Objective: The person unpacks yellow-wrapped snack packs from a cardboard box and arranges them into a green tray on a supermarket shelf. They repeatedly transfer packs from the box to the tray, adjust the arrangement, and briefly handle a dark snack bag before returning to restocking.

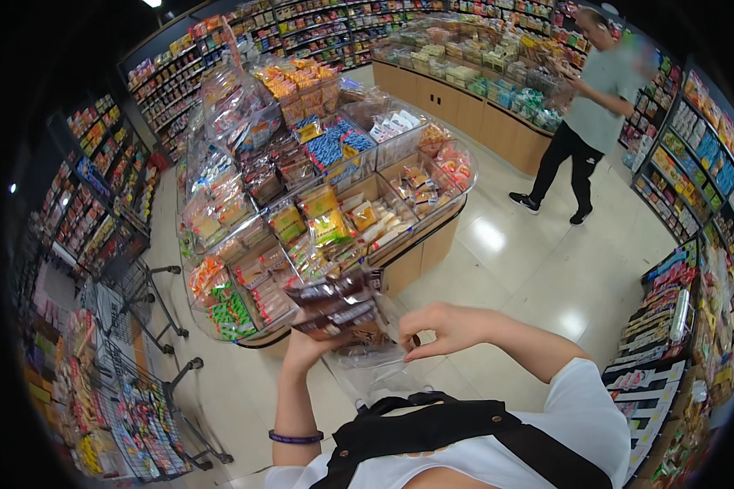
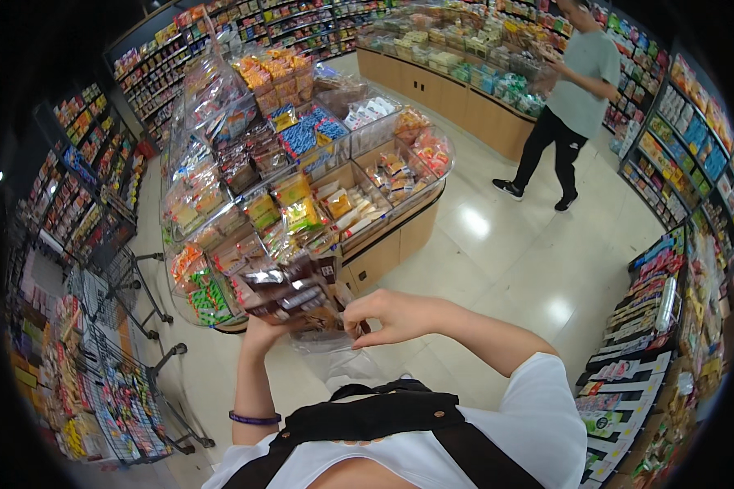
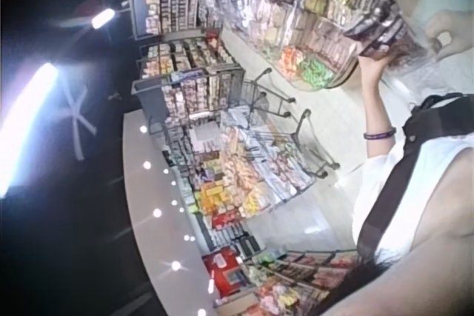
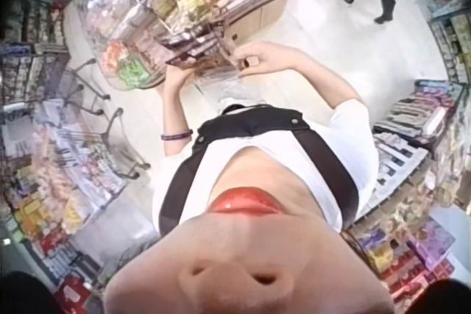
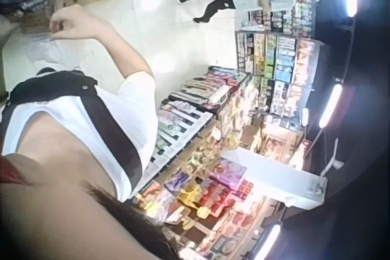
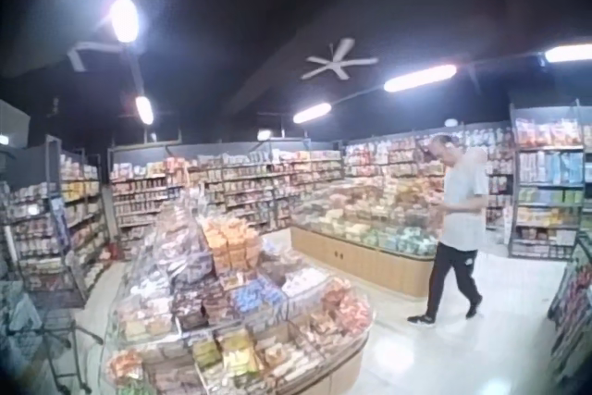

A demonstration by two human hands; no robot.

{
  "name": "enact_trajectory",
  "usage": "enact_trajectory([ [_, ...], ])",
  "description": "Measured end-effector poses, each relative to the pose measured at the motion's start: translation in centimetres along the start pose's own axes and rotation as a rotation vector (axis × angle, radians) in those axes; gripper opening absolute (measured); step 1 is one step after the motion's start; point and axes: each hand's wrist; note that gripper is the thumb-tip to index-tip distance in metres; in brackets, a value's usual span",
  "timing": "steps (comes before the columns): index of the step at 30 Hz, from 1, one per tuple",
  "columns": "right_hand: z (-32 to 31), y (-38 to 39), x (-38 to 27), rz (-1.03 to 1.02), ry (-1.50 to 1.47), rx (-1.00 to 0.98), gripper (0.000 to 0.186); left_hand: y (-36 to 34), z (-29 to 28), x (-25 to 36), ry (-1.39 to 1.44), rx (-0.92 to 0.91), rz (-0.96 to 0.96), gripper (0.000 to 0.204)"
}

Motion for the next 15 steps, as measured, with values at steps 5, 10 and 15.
enact_trajectory([
  [5, 0.7, 1.9, 2.5, -0.025, 0.060, 0.056, 0.011, 1.6, 3.2, 0.6, -0.047, 0.005, 0.003, 0.066],
  [10, -2.5, 6.7, 2.7, 0.039, 0.158, 0.241, 0.010, 0.5, 4.7, 1.9, 0.195, -0.261, -0.077, 0.090],
  [15, -3.2, 9.9, 2.9, 0.191, 0.167, 0.248, 0.010, -1.7, 6.5, -2.0, 0.427, -0.177, -0.178, 0.092],
])
Point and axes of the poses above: each hand's wrist, its own y-axis away from the middle knuckle, its own z-axis out of the palm, x = y × z, and after that the axes turned 12 degrees about x, right-handed
